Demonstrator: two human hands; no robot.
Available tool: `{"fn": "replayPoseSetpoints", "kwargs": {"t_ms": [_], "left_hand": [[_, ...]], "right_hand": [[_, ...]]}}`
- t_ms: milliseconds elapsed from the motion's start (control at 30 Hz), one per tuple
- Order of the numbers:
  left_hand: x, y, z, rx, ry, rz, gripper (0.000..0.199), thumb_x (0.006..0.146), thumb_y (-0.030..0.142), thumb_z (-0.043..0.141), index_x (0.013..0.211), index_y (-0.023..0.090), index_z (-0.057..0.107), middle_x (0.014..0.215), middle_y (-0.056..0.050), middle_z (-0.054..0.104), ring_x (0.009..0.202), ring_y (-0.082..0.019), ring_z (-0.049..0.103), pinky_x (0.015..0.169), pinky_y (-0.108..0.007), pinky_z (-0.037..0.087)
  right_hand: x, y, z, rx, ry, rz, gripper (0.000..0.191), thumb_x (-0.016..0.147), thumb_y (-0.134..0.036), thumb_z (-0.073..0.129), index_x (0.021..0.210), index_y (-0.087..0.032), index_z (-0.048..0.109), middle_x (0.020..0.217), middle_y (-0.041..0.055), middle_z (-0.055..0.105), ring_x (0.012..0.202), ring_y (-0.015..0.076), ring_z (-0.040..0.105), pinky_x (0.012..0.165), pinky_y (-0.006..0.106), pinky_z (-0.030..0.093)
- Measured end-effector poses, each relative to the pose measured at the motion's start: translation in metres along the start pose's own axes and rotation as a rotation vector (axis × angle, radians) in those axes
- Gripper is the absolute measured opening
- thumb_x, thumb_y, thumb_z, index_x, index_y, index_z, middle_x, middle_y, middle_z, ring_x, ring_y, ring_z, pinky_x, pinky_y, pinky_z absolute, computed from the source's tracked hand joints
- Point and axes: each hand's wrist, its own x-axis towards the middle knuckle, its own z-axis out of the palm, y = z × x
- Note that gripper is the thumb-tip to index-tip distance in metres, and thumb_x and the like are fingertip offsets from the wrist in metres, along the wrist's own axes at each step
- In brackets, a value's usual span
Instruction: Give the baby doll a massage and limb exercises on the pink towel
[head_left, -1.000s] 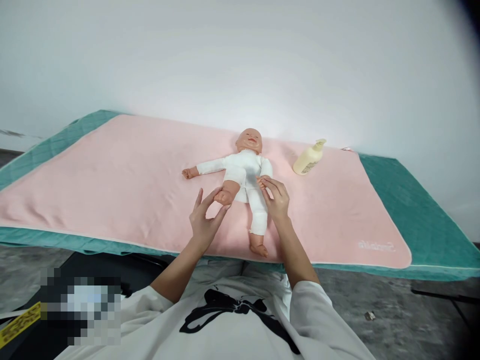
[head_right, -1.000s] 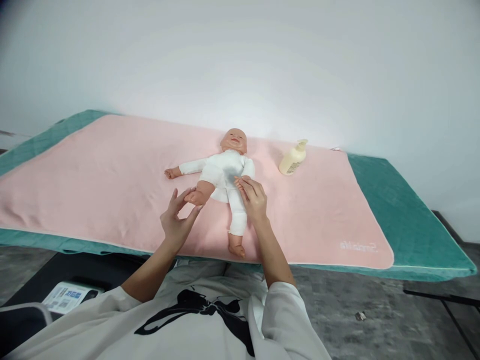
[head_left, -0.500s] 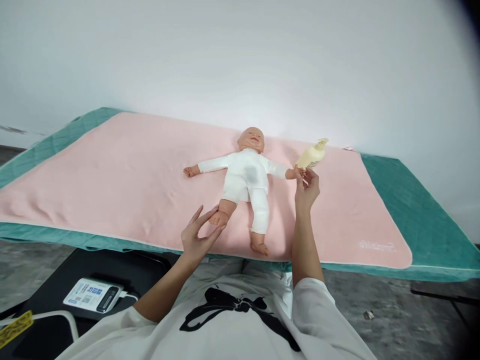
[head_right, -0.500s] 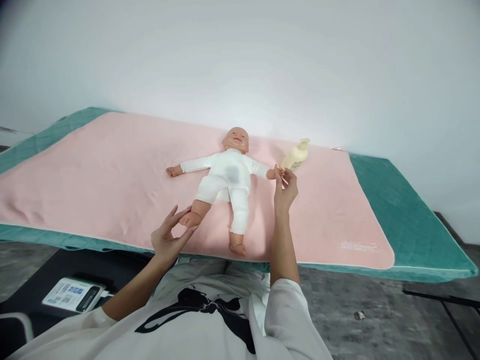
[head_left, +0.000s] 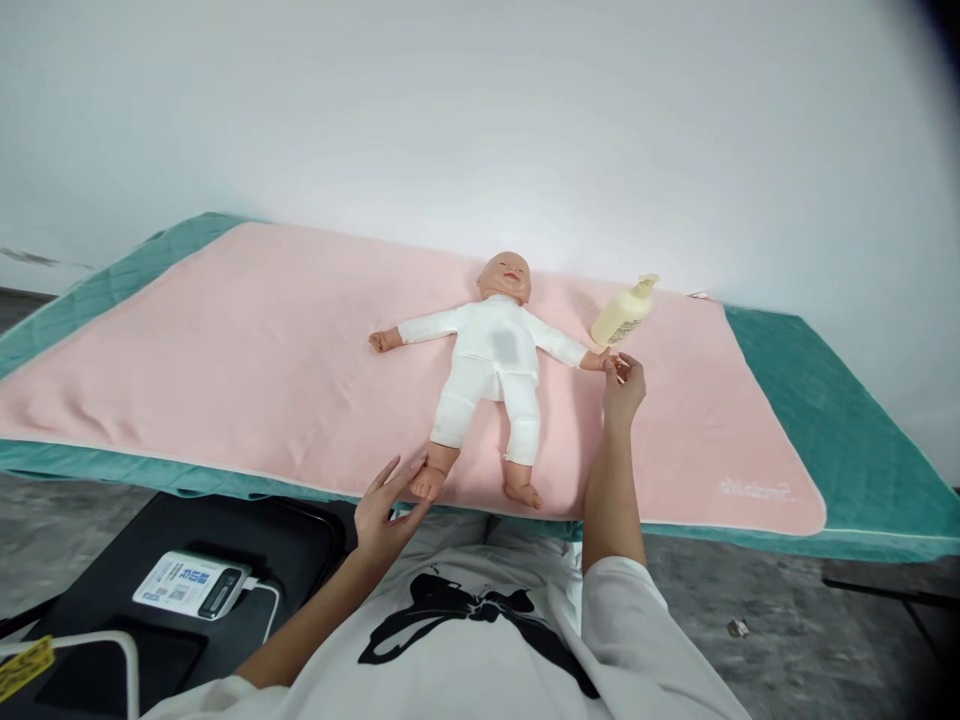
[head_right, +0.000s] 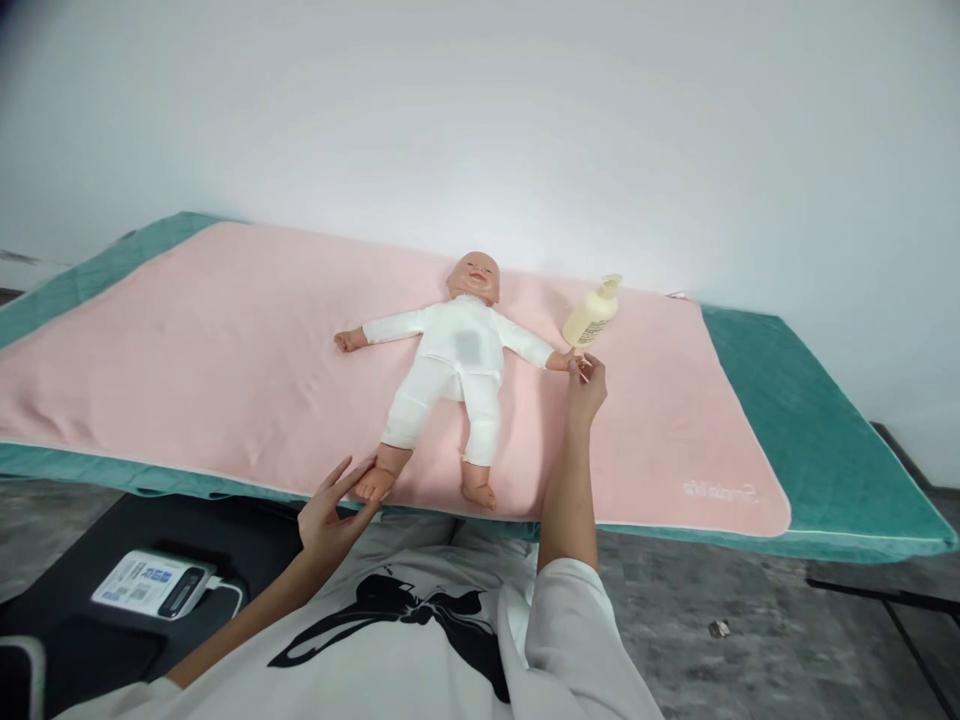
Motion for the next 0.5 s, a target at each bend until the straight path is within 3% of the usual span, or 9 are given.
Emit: {"fn": "replayPoseSetpoints", "kwargs": {"t_ms": [167,500], "left_hand": [[-0.008,-0.008,0.006,-0.035,-0.019,0.030,0.035,0.082,0.024,0.069,0.117,0.026,0.066,0.094,-0.003,0.077,0.094,-0.026,0.074,0.090,-0.040,0.062],[-0.034,-0.022,0.012,-0.045,-0.052,-0.141,0.031,0.082,0.028,0.069,0.113,0.027,0.069,0.106,-0.004,0.075,0.113,-0.029,0.066,0.094,-0.040,0.061]], "right_hand": [[0.002,0.011,-0.003,-0.037,-0.043,0.096,0.036,0.081,-0.034,0.059,0.113,-0.018,0.063,0.103,0.0091,0.070,0.092,0.0194,0.065,0.086,0.036,0.052],[0.004,0.021,-0.001,-0.165,-0.112,0.064,0.037,0.080,-0.039,0.059,0.105,-0.013,0.068,0.102,0.0143,0.073,0.091,0.0225,0.066,0.088,0.039,0.050]]}}
